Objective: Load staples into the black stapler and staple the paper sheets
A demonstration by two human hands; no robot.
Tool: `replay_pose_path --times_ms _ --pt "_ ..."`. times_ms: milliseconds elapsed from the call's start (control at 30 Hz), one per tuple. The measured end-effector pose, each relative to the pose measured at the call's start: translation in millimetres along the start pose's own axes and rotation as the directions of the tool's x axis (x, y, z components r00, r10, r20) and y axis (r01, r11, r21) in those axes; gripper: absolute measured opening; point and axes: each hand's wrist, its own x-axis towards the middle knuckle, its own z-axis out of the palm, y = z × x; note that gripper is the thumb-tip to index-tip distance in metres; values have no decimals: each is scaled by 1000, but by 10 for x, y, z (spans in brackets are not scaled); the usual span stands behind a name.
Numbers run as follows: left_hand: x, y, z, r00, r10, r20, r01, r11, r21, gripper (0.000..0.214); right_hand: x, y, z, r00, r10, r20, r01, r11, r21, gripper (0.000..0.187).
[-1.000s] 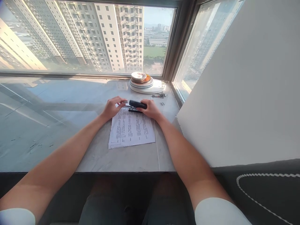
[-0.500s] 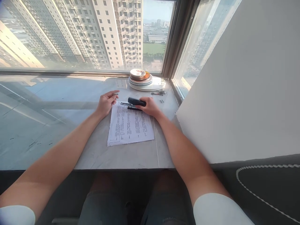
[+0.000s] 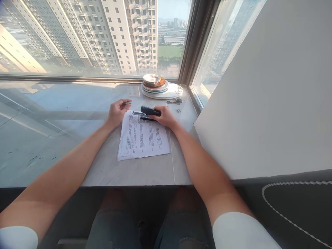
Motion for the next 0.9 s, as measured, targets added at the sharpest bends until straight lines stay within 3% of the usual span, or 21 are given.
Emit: replay_pose_path --times_ms 133,300,900 --pt "-23 29 22 986 78 146 -107 974 201 30 4 1 7 1000 -1 6 1 1000 -7 38" --pt "-41 63 48 953 63 296 -162 932 324 32 3 4 3 1000 -2 12 2 1000 -14 37" --pt "-55 130 5 931 6 366 -100 966 239 32 4 6 -6 999 -24 22 24 1000 -5 36"
